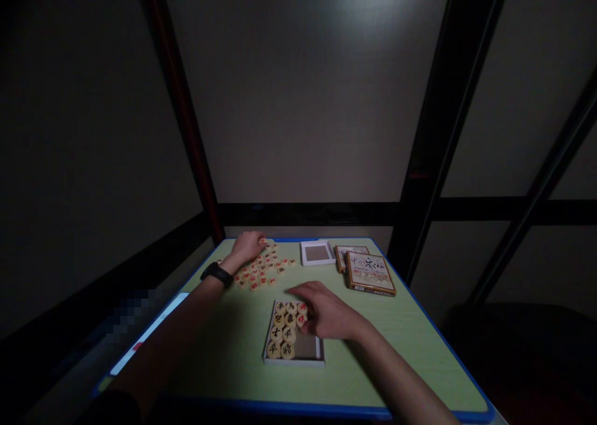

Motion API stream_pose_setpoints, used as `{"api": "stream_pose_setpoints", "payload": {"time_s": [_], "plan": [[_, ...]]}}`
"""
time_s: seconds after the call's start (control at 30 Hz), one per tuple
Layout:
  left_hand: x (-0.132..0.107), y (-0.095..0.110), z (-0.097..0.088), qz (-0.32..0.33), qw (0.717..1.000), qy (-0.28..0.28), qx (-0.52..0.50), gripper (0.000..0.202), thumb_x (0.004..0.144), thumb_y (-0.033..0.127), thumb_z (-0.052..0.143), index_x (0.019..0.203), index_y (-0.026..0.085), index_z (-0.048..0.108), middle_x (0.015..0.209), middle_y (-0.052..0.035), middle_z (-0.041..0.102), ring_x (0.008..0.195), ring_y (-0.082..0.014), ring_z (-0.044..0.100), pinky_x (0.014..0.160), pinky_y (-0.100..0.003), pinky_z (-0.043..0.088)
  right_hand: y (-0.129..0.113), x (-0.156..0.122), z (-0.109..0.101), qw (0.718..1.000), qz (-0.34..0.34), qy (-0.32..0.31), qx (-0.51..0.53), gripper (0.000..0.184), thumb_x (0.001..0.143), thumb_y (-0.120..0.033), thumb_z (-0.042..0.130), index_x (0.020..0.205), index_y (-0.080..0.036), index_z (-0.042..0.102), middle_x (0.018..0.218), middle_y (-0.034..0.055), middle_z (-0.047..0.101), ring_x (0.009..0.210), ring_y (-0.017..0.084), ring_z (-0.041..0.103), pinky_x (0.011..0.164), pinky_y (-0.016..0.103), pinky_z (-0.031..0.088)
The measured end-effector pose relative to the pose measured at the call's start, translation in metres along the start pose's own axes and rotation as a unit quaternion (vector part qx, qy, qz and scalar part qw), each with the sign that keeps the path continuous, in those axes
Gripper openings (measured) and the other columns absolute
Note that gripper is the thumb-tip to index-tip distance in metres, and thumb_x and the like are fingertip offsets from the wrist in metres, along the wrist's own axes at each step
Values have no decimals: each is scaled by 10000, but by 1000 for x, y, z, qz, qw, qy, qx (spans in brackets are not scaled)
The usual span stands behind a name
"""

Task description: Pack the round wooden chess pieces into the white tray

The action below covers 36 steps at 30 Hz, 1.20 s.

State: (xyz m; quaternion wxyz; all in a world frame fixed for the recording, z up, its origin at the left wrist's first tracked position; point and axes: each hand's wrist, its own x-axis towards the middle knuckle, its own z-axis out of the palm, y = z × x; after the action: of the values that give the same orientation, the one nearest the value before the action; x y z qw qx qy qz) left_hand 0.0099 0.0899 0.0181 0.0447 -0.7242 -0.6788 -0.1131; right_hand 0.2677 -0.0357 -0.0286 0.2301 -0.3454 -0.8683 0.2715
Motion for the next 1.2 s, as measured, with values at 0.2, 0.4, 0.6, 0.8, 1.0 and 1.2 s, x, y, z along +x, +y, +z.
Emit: {"api": "stream_pose_setpoints", "payload": {"time_s": [0.2, 0.4, 0.6, 0.8, 1.0, 1.2], "plan": [[-19, 19, -8, 70, 992, 63, -86, 266, 913, 270, 544, 1099, 196, 719, 1084, -105, 748, 1026, -248, 680, 892, -307, 488, -3, -1, -4, 1000, -7, 0, 5, 751, 598, -123, 772, 1328, -167, 599, 1295, 153, 607, 1221, 313, 535, 1063, 487, 404], [-57, 45, -4, 181, 952, 103, -224, 266, 867, 225, 632, 1125, 192, 692, 1034, -60, 745, 939, -196, 688, 903, -298, 517, 5, 4, -1, 979, 7, 181, 97, 439, 734, -255, 742, 1158, -194, 648, 1157, 107, 686, 1075, 265, 629, 983, 458, 472], [-92, 73, 21, 249, 908, 148, -303, 213, 866, 173, 636, 1068, 194, 701, 1031, -56, 727, 937, -183, 680, 894, -312, 545, 18, 20, 8, 894, 44, 276, 349, 480, 738, -488, 763, 1100, -195, 645, 913, 62, 729, 818, 207, 686, 815, 406, 556], [-99, 81, 36, 254, 880, 159, -367, 176, 832, 131, 670, 968, 226, 729, 965, -20, 738, 870, -161, 689, 846, -291, 566, 31, 21, 6, 863, 58, 244, 440, 452, 636, -442, 859, 965, -164, 721, 772, 40, 726, 699, 187, 678, 757, 400, 582], [-100, 75, 42, 219, 867, 168, -415, 180, 816, 159, 699, 983, 219, 725, 968, -20, 718, 748, -131, 675, 714, -254, 576, 41, 19, 7, 850, 69, 250, 458, 497, 614, -442, 877, 987, -153, 721, 833, 69, 737, 779, 225, 712, 773, 417, 587], [-102, 72, 41, 204, 883, 182, -382, 231, 773, 99, 707, 960, 232, 732, 958, -8, 694, 821, -137, 660, 821, -279, 569, 39, 17, 3, 874, 69, 253, 409, 546, 528, -389, 924, 967, -147, 710, 843, 66, 741, 755, 206, 697, 792, 410, 574]]}}
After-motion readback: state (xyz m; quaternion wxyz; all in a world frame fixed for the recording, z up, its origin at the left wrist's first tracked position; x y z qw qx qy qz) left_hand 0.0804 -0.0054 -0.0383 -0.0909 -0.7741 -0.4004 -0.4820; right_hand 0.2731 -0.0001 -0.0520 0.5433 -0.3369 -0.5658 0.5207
